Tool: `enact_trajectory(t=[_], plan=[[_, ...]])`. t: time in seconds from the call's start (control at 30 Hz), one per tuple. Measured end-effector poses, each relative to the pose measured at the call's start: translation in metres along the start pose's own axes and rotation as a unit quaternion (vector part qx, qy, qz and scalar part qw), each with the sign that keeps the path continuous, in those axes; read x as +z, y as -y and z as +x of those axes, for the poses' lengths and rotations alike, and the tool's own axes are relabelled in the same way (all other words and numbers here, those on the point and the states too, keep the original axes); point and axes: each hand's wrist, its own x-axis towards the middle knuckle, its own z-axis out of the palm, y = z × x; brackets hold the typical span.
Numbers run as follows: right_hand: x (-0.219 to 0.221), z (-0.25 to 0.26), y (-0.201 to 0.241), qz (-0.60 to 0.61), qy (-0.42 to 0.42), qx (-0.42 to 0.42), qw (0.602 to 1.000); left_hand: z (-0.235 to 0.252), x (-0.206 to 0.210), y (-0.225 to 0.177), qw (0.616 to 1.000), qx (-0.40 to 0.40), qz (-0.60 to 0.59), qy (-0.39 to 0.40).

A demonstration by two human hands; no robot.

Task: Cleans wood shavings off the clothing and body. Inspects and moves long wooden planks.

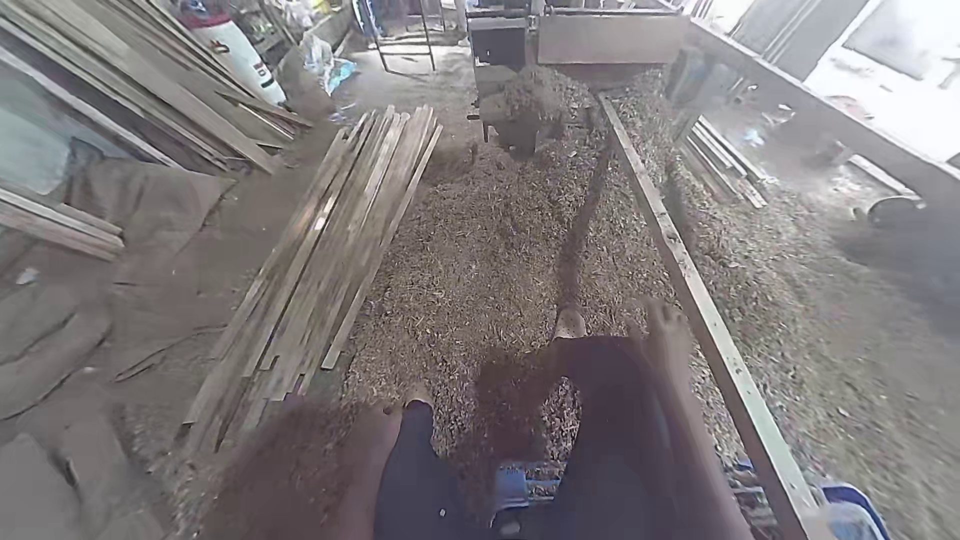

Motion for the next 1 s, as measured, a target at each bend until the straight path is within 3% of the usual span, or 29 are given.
enact_trajectory(t=[0.1,0.3,0.57,1.0], plan=[[-0.032,0.009,-0.056,-0.057,-0.057,0.105,0.991,0.010,0.007,0.006,1.000,0.008,-0.022,0.000],[-0.035,-0.009,-0.150,-0.086,0.078,0.216,0.970,0.001,0.002,0.003,0.999,-0.001,-0.037,0.016],[-0.017,-0.050,-0.177,-0.106,0.043,0.193,0.975,-0.003,0.001,-0.001,0.999,0.027,-0.029,0.008],[-0.025,-0.111,-0.199,-0.068,0.034,0.185,0.980,-0.001,0.009,0.008,0.996,0.045,-0.080,0.006]])
